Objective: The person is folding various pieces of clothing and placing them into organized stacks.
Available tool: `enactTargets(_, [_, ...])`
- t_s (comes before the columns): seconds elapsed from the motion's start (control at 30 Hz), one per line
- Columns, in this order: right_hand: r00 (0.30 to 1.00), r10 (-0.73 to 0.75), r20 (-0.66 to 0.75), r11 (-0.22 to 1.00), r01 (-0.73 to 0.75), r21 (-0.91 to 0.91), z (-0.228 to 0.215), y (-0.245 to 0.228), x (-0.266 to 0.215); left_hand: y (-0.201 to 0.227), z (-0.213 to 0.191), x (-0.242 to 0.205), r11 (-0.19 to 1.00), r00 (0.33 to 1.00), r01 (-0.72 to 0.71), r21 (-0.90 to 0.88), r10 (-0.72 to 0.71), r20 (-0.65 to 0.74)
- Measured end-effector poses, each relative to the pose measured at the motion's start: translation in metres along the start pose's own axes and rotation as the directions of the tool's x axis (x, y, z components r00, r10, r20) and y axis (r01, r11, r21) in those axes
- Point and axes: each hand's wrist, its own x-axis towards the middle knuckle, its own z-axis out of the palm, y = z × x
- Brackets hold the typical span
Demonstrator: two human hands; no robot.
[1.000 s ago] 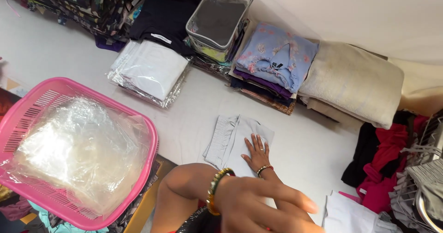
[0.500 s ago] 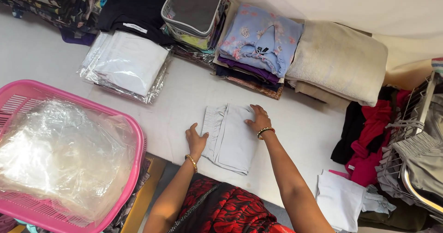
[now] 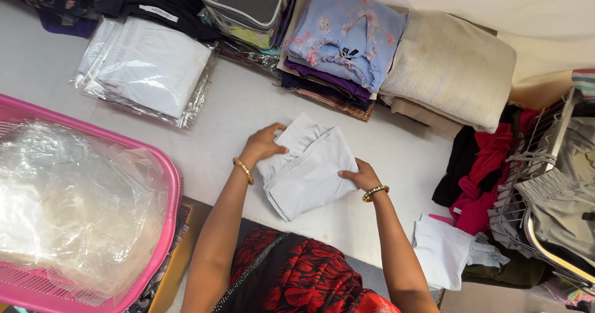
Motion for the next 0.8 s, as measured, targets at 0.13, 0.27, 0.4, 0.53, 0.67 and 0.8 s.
enactTargets(0.13, [0.995,0.070,-0.078,0.982,-0.055,0.182,0.019,0.032,-0.014,0.045,-0.008,0.005,0.926,0.829,-0.089,0.367,0.273,-0.488])
enactTargets(0.27, [0.934,0.067,-0.350,0.998,-0.057,0.041,0.035,0.053,-0.001,-0.026,0.031,0.019,0.980,0.867,-0.048,0.195,0.138,-0.479])
enactTargets(0.4, [0.882,0.031,-0.470,0.997,0.002,0.071,0.060,0.039,0.014,-0.092,0.071,0.019,0.983,0.845,0.012,0.181,0.087,-0.528])
enactTargets(0.53, [0.828,0.016,-0.560,0.997,0.026,0.067,0.075,0.023,0.036,-0.099,0.079,0.024,0.993,0.837,0.086,-0.076,-0.113,-0.536])
enactTargets(0.67, [0.766,-0.199,-0.611,0.979,0.186,-0.085,0.082,0.026,0.046,-0.100,0.072,0.038,0.965,0.893,0.172,-0.197,-0.238,-0.383])
enactTargets(0.8, [0.771,-0.023,-0.636,0.968,0.177,0.179,0.064,0.003,0.040,-0.095,0.066,0.050,0.951,0.916,0.119,-0.287,-0.217,-0.339])
